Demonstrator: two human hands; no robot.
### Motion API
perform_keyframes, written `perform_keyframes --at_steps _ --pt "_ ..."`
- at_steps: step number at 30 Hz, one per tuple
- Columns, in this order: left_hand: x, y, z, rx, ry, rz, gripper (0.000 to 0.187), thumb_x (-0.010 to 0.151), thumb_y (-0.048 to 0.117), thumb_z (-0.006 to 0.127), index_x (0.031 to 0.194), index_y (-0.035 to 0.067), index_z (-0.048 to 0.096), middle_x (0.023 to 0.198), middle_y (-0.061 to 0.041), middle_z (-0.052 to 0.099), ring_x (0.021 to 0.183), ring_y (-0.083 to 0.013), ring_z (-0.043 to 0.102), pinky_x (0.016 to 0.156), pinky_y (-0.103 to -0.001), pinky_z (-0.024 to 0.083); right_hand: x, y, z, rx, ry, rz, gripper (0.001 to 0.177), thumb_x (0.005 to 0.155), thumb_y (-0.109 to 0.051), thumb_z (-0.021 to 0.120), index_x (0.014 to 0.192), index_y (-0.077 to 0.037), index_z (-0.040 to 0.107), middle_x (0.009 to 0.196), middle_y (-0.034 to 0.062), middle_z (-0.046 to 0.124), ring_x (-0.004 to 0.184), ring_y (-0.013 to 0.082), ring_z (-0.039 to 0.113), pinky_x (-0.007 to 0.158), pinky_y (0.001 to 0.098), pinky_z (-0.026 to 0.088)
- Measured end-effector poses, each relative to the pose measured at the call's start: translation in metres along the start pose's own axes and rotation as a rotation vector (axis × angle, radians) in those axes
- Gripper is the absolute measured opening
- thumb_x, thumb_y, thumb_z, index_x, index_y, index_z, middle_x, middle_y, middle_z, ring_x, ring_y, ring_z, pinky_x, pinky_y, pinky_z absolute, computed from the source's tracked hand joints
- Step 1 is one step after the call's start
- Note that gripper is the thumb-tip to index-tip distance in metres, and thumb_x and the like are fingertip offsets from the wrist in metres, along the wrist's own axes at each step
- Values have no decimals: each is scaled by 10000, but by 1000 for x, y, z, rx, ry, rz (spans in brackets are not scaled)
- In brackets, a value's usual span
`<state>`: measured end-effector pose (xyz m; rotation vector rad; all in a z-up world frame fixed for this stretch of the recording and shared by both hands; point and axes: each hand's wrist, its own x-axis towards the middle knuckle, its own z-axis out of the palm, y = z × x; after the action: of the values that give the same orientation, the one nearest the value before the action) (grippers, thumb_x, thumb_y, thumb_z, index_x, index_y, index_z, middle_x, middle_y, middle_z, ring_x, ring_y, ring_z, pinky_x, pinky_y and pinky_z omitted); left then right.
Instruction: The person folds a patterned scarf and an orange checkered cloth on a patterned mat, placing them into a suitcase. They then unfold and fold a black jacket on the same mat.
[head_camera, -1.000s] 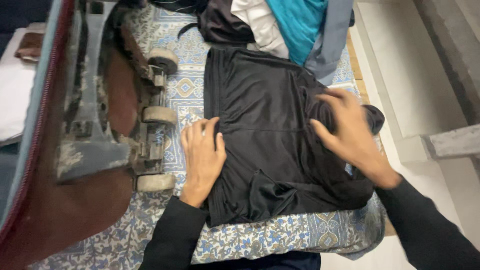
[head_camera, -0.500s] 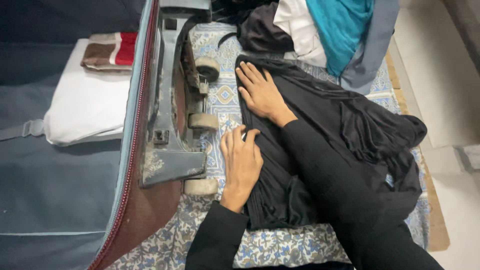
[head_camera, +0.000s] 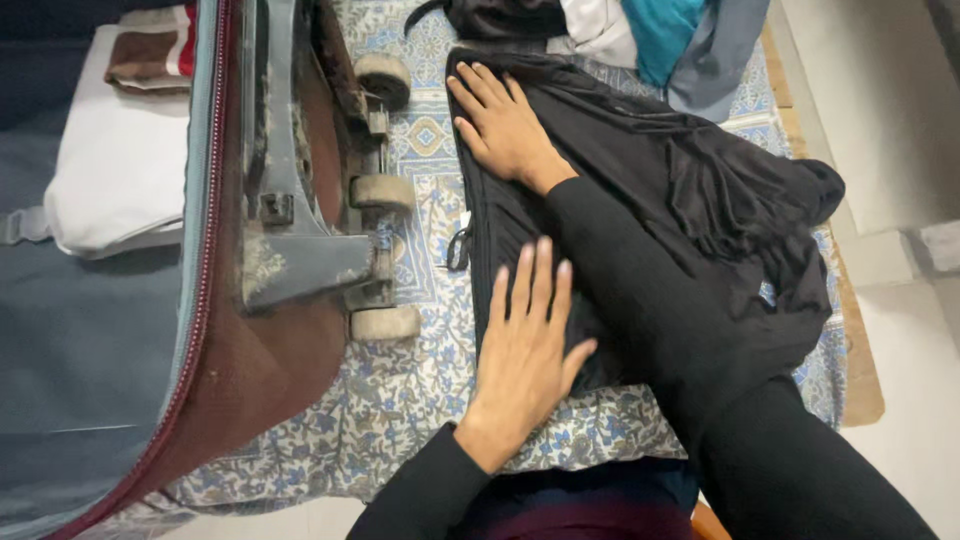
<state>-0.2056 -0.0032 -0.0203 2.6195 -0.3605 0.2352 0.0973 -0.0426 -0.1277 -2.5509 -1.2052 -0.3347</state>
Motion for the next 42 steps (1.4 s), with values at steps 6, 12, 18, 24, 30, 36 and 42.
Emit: perform_keyframes --at_steps 6,12,18,24,30,36,42 --pt "-29 -12 2 -67 -59 71 895 884 571 630 1523 -10 396 1616 -307 247 1511 -445 206 1204 -571 135 11 -5 -40 114 -55 -70 676 992 -395 610 1517 -13 421 1543 237 441 1423 424 397 1163 535 335" --pt "-20 -13 2 -69 -84 75 873 872 555 646 1493 -8 403 1601 -311 235 1491 -450 194 1176 -585 123 -128 -33 -165 457 -136 -24 666 1036 -361 621 1524 36 403 1537 255 469 1439 381 465 1198 447 368" --pt "1 18 -25 -124 -139 108 837 866 460 674 1470 -45 387 1543 -389 217 1454 -522 177 1164 -666 106 -297 -8 -240 37 244 498 752 850 -216 808 1472 3 444 1476 231 491 1399 427 464 1205 462 359" --pt "90 68 11 -200 -117 335 739 931 353 647 1517 -23 398 1576 -366 286 1486 -492 276 1203 -636 158 -365 58 -217 63 322 756 560 819 -126 836 1270 18 538 1260 232 588 1232 394 590 1077 437 471" --pt "197 69 97 -206 -14 340 763 906 359 672 1515 -14 404 1555 -309 341 1452 -446 332 1191 -614 211 -356 -51 -242 341 494 589 319 738 8 563 1054 -4 529 1078 177 599 1030 292 624 966 397 523" --pt "193 30 141 50 61 414 709 936 428 591 1500 15 473 1553 -282 385 1516 -402 328 1244 -541 234 -339 -98 -271 685 -256 -106 214 996 -191 791 1088 -28 686 1193 113 664 1203 331 638 1117 480 507" --pt "190 30 137 -57 12 359 696 931 469 566 1440 -4 530 1547 -272 407 1510 -395 320 1244 -534 235 -336 -24 -264 273 444 646 806 735 -223 841 1402 29 466 1342 225 552 1237 344 546 1059 441 439"
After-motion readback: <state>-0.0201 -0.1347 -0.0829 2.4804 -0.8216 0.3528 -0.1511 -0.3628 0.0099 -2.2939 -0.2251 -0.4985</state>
